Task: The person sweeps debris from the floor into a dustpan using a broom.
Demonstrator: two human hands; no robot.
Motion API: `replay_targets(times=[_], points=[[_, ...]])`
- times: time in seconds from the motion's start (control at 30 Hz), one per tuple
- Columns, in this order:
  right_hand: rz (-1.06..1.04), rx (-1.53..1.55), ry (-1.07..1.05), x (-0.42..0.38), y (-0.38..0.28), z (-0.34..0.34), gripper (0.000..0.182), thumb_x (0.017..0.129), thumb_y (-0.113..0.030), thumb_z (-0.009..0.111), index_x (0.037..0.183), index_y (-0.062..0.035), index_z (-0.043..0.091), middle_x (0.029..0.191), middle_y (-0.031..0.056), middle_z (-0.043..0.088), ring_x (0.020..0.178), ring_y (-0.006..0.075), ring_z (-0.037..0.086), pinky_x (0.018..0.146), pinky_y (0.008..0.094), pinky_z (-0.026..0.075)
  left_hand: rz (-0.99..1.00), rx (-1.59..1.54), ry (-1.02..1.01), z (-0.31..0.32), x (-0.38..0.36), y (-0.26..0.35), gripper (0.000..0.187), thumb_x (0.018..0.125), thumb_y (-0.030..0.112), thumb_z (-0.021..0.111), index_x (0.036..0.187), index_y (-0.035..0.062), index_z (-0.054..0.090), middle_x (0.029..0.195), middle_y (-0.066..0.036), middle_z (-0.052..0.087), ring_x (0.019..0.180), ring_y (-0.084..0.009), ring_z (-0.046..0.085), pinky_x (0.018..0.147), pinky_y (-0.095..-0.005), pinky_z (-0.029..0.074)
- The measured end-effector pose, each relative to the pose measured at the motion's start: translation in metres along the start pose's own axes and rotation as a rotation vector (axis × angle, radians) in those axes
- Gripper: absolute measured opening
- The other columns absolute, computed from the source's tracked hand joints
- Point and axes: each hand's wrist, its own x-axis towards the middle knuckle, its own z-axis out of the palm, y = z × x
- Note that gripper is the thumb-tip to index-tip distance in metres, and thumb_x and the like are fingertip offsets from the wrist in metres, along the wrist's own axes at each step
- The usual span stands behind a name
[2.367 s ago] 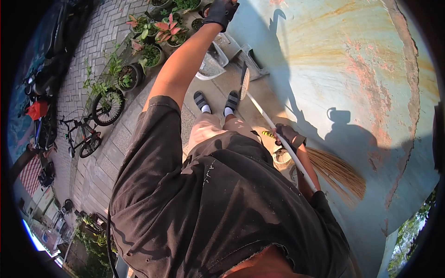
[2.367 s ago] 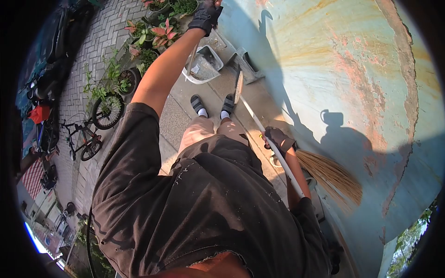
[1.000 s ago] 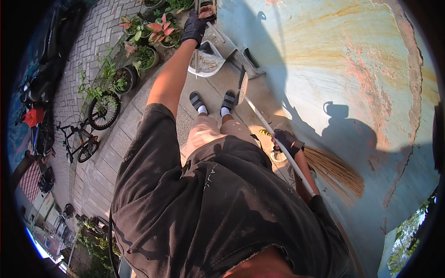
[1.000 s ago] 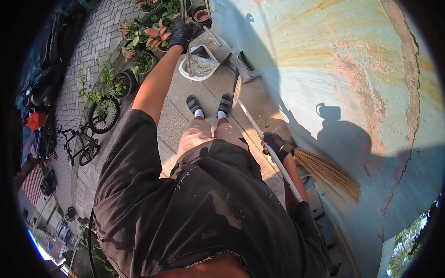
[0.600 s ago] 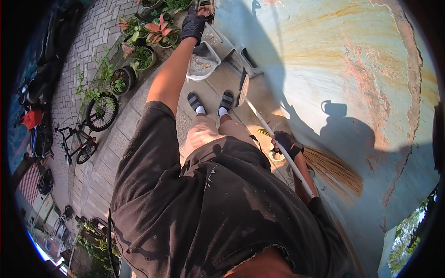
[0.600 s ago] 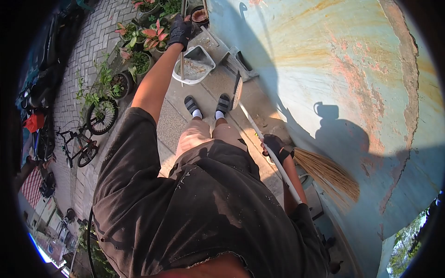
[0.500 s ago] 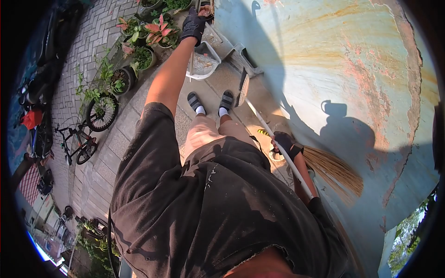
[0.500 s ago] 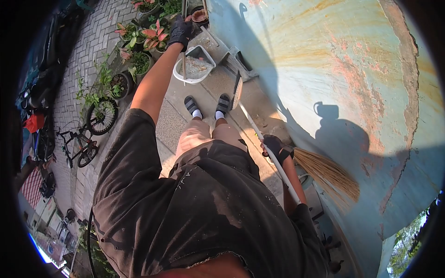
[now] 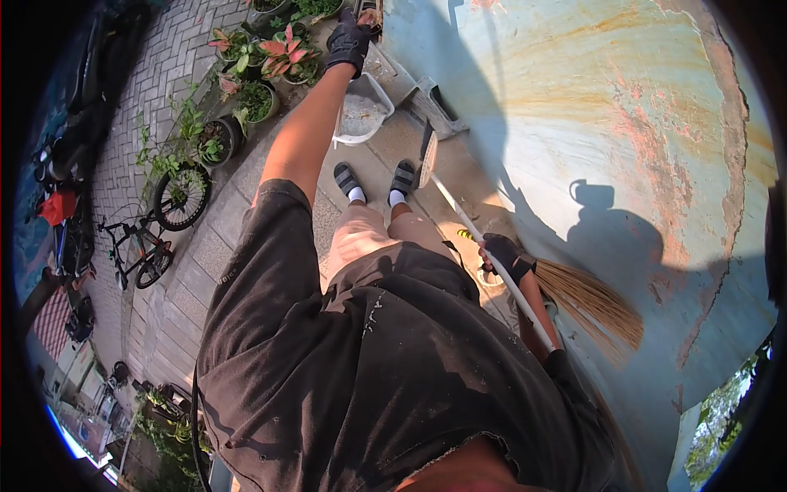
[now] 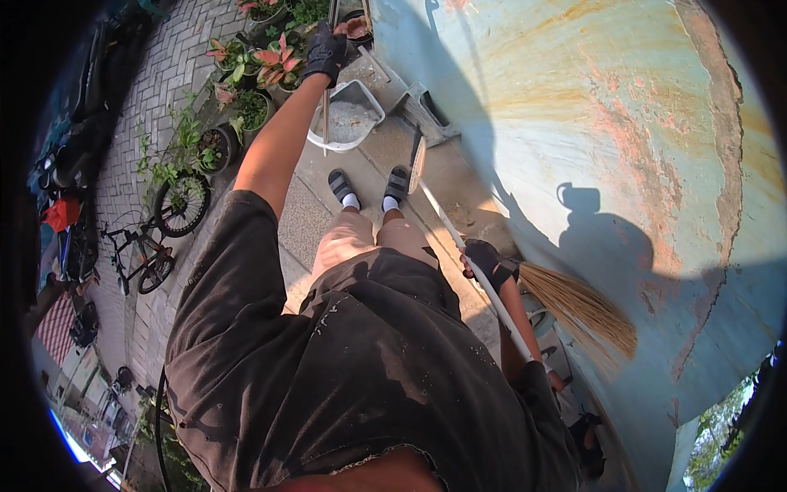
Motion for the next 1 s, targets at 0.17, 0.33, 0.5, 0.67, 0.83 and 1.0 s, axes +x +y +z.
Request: replay_targets(times=[0.17, 0.33, 0.5, 0.67, 0.83, 1.0], points=[[0.029, 0.021, -0.064, 0.003, 0.001, -0.008, 0.015, 0.088, -0.020, 0.058, 0.084, -0.0061, 0.054, 0.063, 0.0047, 0.053, 0.045, 0.0148, 0.048, 0.041, 0.0298, 0.041, -0.066, -0.044, -0.054, -0.015, -0.004, 0.011, 0.049, 0.087, 0.050, 0.048, 0.110, 0.0072, 0.050, 0.090, -0.027, 0.062, 0.085, -0.0464, 0.060, 0.072, -0.0530, 0.046], [-0.043, 0.022, 0.030, -0.003, 0.000, 0.006, 0.022, 0.088, -0.019, 0.056, 0.071, -0.0068, 0.049, 0.056, 0.0035, 0.048, 0.041, 0.0132, 0.044, 0.038, 0.0267, 0.040, 0.034, -0.031, -0.045, 0.011, 0.005, -0.019, 0.046, 0.087, 0.048, 0.050, 0.109, 0.0086, 0.051, 0.091, -0.026, 0.063, 0.085, -0.0464, 0.060, 0.072, -0.0536, 0.046], [-0.026, 0.006, -0.013, 0.002, 0.004, 0.000, 0.017, 0.088, -0.018, 0.056, 0.078, -0.0060, 0.049, 0.060, 0.0044, 0.050, 0.043, 0.0131, 0.046, 0.039, 0.0270, 0.041, -0.004, -0.017, -0.057, -0.002, -0.006, 0.007, 0.047, 0.087, 0.048, 0.050, 0.109, 0.0066, 0.051, 0.088, -0.027, 0.062, 0.084, -0.0453, 0.060, 0.070, -0.0524, 0.047], [-0.024, 0.048, -0.037, 0.006, 0.010, -0.004, 0.015, 0.089, -0.018, 0.055, 0.083, -0.0055, 0.049, 0.063, 0.0050, 0.052, 0.045, 0.0133, 0.047, 0.039, 0.0270, 0.041, 0.139, -0.079, -0.032, 0.012, -0.004, 0.005, 0.053, 0.086, 0.052, 0.050, 0.109, 0.0051, 0.052, 0.084, -0.026, 0.063, 0.084, -0.0437, 0.061, 0.070, -0.0502, 0.048], [-0.057, 0.041, -0.059, 0.007, 0.016, -0.005, 0.016, 0.088, -0.017, 0.059, 0.079, -0.0070, 0.051, 0.061, 0.0051, 0.053, 0.042, 0.0150, 0.046, 0.039, 0.0299, 0.039, 0.120, -0.125, -0.145, 0.017, 0.001, 0.007, 0.039, 0.085, 0.039, 0.055, 0.108, 0.0078, 0.054, 0.109, -0.025, 0.057, 0.099, -0.0446, 0.055, 0.083, -0.0514, 0.045], [-0.064, 0.048, -0.085, 0.008, 0.024, -0.007, 0.015, 0.090, -0.017, 0.055, 0.085, -0.0042, 0.049, 0.064, 0.0052, 0.052, 0.047, 0.0128, 0.048, 0.041, 0.0272, 0.041, 0.100, -0.081, -0.164, 0.020, 0.000, 0.002, 0.039, 0.084, 0.039, 0.057, 0.107, 0.0072, 0.055, 0.109, -0.025, 0.057, 0.105, -0.0433, 0.052, 0.088, -0.0507, 0.043]])
